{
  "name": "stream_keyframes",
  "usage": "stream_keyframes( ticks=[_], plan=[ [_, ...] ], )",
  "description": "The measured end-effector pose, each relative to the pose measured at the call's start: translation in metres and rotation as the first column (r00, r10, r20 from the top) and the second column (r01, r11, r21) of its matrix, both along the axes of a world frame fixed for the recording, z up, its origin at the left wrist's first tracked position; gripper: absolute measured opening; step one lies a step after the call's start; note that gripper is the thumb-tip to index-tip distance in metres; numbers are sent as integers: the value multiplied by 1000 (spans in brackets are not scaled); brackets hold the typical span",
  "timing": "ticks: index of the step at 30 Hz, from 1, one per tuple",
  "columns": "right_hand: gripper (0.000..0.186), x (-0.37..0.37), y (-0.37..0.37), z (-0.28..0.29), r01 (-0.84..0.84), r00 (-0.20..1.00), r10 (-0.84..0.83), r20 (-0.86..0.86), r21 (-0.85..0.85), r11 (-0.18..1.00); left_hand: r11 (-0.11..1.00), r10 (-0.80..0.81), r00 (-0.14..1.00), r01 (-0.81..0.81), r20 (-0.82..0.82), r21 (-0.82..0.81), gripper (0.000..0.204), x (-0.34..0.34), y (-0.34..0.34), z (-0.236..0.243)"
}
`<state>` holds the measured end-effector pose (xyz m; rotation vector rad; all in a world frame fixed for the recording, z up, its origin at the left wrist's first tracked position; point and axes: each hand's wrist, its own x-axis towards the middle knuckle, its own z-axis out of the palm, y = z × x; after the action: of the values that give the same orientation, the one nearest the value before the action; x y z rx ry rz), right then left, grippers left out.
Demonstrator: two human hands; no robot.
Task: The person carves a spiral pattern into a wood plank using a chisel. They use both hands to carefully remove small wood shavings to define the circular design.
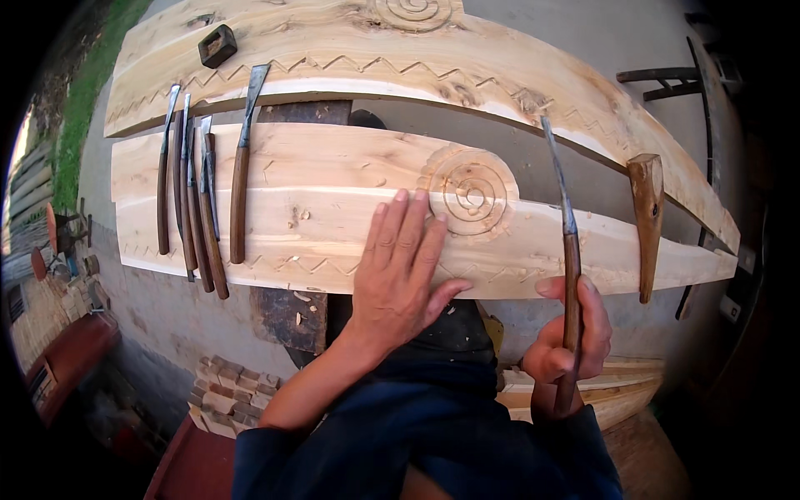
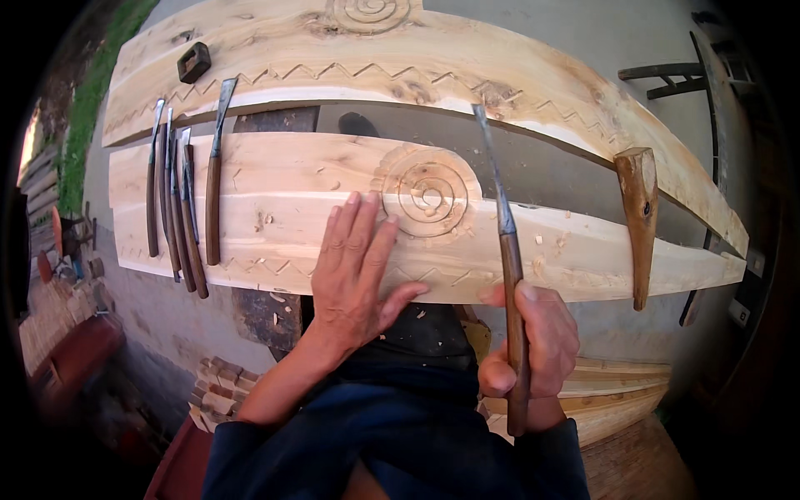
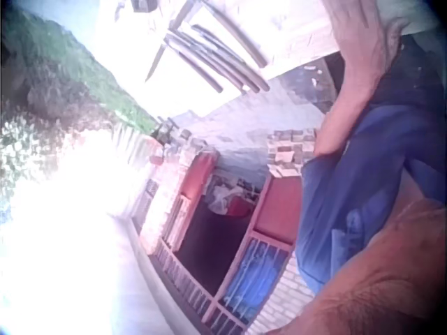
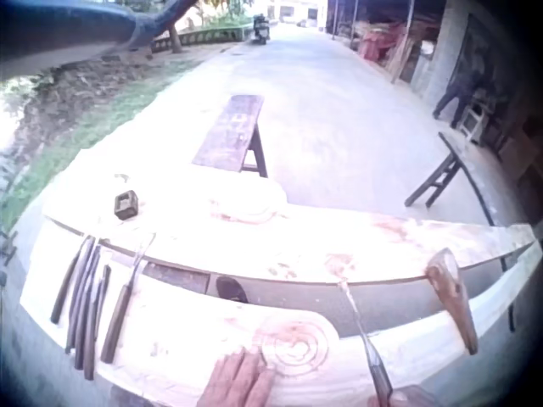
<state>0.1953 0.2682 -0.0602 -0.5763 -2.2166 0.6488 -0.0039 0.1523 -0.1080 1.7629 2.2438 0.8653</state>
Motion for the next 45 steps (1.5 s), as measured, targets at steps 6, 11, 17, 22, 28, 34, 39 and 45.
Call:
stream_keyframes(
  ticks=[6,11,17,22,28,34,39,45],
  plan=[
    [77,-90,44,24,-13,995,-17,-99,-299,954,782,-584,811,568,-15,258,33,54,-18,-4],
    [26,-209,58,41,-303,940,225,-256,-324,896,907,-223,972,181,69,379,27,21,-34,-8],
    [31,-325,67,56,-362,932,336,-138,-269,893,924,34,991,-80,130,375,19,-14,-22,-20],
    [53,-363,86,36,-323,942,337,2,-276,905,910,9,995,-50,101,412,22,-9,-15,-22],
    [38,-309,63,30,-352,931,345,-121,-45,935,914,9,994,-51,106,402,24,-10,-18,-32],
    [65,-75,-2,14,-109,994,104,-41,-133,985,917,-22,998,-5,62,399,42,-8,-23,-32],
    [68,39,-87,-2,110,991,-100,90,-113,988,883,-224,970,163,90,439,55,19,-11,-31],
    [50,46,-97,6,-10,943,13,332,-10,1000,858,-332,943,285,37,428,43,28,0,-30]
  ],
)
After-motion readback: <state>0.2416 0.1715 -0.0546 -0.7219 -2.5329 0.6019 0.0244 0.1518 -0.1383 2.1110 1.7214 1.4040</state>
